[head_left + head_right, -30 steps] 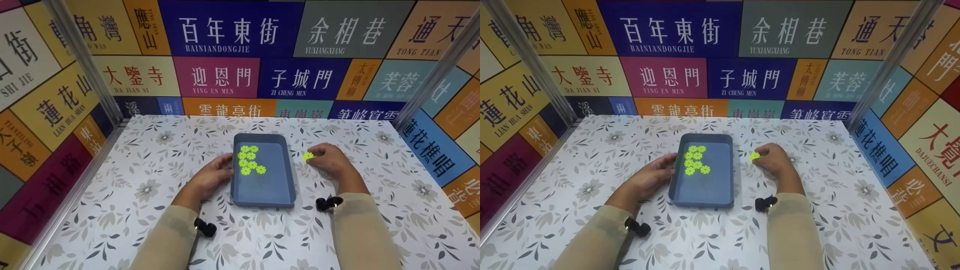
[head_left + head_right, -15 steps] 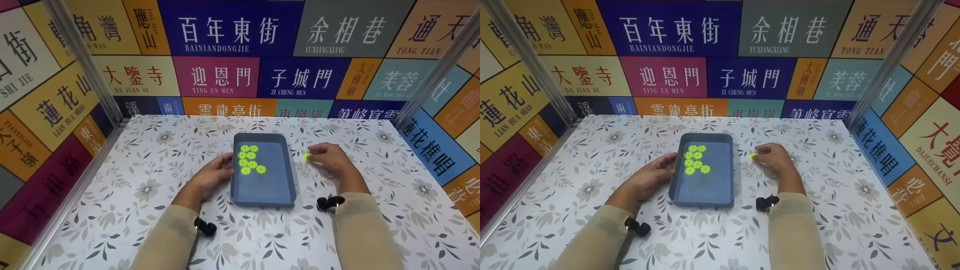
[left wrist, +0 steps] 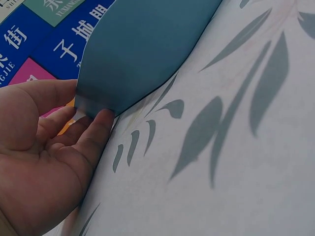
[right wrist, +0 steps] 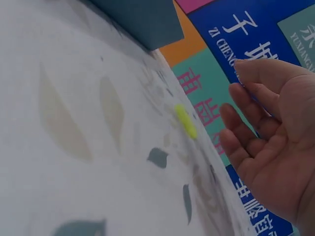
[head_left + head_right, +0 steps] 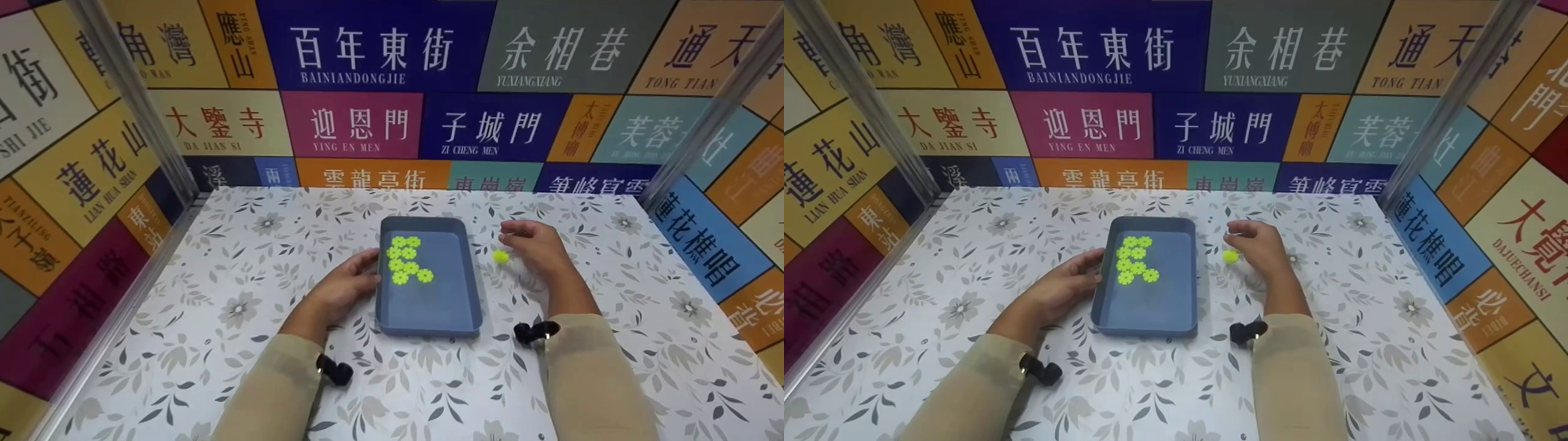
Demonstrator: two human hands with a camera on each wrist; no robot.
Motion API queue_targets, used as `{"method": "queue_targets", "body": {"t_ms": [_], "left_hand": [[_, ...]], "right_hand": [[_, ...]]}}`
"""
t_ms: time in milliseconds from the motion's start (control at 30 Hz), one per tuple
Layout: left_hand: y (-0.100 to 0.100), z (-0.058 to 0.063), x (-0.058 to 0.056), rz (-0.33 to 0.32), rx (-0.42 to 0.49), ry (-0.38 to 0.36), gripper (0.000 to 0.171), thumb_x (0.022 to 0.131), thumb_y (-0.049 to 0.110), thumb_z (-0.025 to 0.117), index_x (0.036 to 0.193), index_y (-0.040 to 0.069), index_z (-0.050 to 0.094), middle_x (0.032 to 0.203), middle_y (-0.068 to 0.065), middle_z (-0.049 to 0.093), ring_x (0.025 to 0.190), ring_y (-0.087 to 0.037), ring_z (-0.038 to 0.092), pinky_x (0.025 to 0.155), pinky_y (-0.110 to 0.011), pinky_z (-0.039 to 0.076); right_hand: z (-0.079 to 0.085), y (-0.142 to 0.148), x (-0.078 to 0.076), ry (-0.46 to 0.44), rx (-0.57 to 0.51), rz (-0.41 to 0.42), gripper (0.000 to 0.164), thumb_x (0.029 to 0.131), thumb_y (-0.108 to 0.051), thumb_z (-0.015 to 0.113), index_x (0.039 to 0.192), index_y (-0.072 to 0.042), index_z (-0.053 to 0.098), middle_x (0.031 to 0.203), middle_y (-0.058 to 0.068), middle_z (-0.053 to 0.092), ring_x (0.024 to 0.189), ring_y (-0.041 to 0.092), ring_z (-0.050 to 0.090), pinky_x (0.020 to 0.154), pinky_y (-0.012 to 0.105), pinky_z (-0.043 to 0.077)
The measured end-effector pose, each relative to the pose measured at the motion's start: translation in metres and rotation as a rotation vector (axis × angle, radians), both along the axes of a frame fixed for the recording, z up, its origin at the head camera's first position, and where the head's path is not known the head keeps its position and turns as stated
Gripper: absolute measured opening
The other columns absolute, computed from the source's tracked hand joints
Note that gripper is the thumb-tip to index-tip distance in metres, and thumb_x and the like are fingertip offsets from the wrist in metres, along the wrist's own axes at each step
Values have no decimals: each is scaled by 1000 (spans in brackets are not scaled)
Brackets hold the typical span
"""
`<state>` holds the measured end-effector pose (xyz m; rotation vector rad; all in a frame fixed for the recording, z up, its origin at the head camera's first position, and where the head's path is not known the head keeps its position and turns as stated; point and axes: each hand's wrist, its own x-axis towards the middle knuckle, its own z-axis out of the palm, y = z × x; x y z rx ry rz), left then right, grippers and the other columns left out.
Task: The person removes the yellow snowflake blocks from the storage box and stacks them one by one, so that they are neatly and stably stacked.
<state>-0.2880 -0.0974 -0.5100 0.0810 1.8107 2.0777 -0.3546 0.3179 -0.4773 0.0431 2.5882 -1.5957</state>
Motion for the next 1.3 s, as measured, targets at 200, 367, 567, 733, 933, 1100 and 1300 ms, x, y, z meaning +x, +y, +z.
{"method": "queue_targets", "body": {"t_ms": [200,367,567,733,933,1100,1300], "left_hand": [[-1,0,-1,0,-2,2,72,99,-4,62,166,12,38,173,-9,39,161,-28,38,132,-43,35],[-1,1,0,5,0,1,72,99,-3,63,165,12,39,172,-9,41,160,-27,39,133,-43,35],[0,1,1,9,-2,-1,71,99,-3,63,165,14,41,171,-9,42,160,-28,40,132,-44,36],[-1,0,0,-6,-5,-1,71,100,-3,62,165,13,39,172,-9,41,159,-28,41,130,-44,39],[-2,0,1,1,-17,-5,73,99,-2,63,166,14,39,172,-9,41,159,-28,42,130,-44,39],[-2,1,1,2,-11,-8,74,99,-2,64,166,14,38,172,-8,42,159,-27,41,131,-43,37],[-2,-1,-1,-10,-13,-5,74,99,-1,64,166,15,38,172,-8,41,159,-27,42,132,-44,37]], "right_hand": [[9,-15,1,6,-31,36,54,99,-40,77,145,-14,65,147,9,65,125,13,65,104,28,56],[20,-31,6,19,-53,100,49,99,-39,77,142,-16,67,147,11,65,121,11,67,108,35,57],[38,-53,17,78,-39,190,44,100,-36,76,137,-13,70,139,10,69,114,11,69,96,31,59],[49,-70,21,84,-56,242,43,99,-38,78,134,-14,72,138,15,70,115,18,70,94,33,61],[56,-90,14,29,-61,298,43,99,-40,77,135,-17,72,138,18,70,119,28,70,99,40,61],[57,-107,-3,-54,-13,357,43,99,-42,77,133,-18,72,130,12,73,117,28,71,94,36,62],[50,-125,-20,-186,44,418,42,96,-39,81,130,-15,74,134,17,73,108,20,72,98,42,62]]}}
